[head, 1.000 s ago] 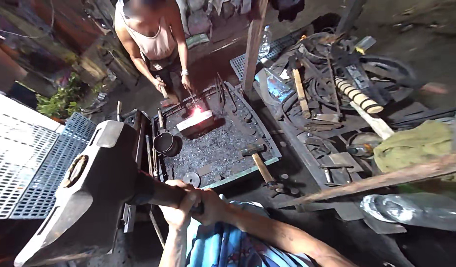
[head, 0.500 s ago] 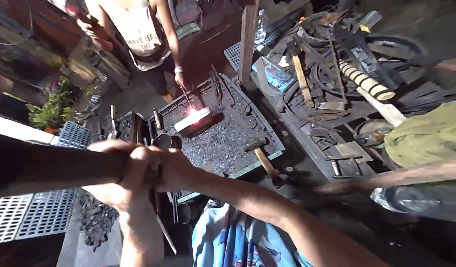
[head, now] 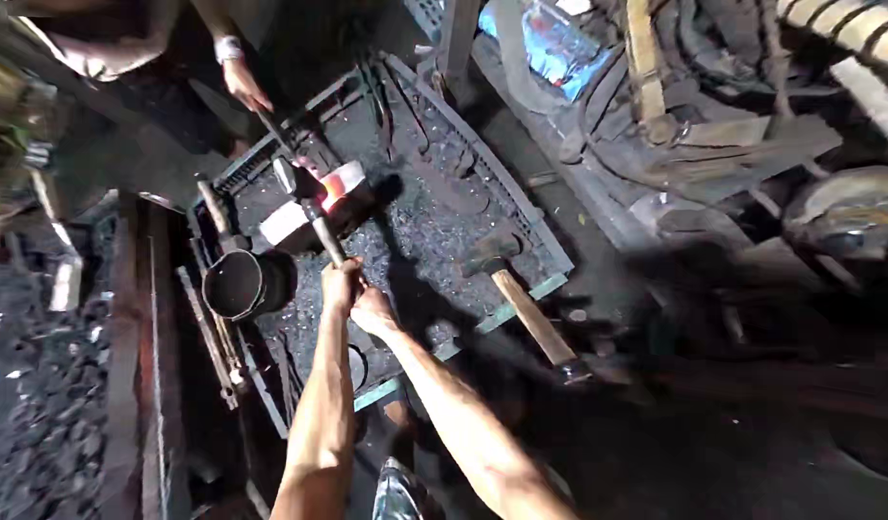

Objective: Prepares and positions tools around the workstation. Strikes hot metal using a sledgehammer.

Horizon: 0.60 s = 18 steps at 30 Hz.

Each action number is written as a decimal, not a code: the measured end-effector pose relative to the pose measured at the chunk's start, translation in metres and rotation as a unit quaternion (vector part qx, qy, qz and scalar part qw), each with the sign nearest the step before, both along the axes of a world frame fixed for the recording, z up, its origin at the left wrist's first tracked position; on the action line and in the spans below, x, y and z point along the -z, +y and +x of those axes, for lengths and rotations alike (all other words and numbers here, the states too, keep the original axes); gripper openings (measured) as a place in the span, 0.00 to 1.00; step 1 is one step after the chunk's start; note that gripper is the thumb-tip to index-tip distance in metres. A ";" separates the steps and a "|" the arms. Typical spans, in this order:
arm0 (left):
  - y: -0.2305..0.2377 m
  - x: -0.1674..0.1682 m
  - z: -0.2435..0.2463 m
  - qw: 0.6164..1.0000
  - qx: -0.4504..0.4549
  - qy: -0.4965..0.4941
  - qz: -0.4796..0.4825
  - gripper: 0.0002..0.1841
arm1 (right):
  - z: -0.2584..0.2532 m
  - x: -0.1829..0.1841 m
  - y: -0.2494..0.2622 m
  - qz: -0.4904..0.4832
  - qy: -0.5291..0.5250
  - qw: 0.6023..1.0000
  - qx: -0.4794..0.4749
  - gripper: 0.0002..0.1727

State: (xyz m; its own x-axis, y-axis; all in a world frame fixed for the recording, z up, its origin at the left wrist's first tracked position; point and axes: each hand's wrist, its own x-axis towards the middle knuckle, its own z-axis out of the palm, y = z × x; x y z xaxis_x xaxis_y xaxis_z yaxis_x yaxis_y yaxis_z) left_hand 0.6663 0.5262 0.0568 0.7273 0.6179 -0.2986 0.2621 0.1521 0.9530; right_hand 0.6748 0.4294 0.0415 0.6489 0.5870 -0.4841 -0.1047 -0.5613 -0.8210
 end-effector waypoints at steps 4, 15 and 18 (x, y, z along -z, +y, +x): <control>-0.084 0.026 -0.052 0.993 -0.024 0.077 -0.081 0.16 | -0.057 0.009 -0.093 -0.012 0.018 1.000 0.014 0.26; -0.178 -0.389 -0.107 0.953 -0.044 -0.137 0.268 0.28 | -0.056 -0.312 -0.146 0.322 -0.159 0.928 -0.101 0.26; -0.063 -0.497 -0.084 0.872 0.066 -0.336 0.350 0.22 | -0.008 -0.429 -0.065 0.435 -0.295 0.844 -0.104 0.21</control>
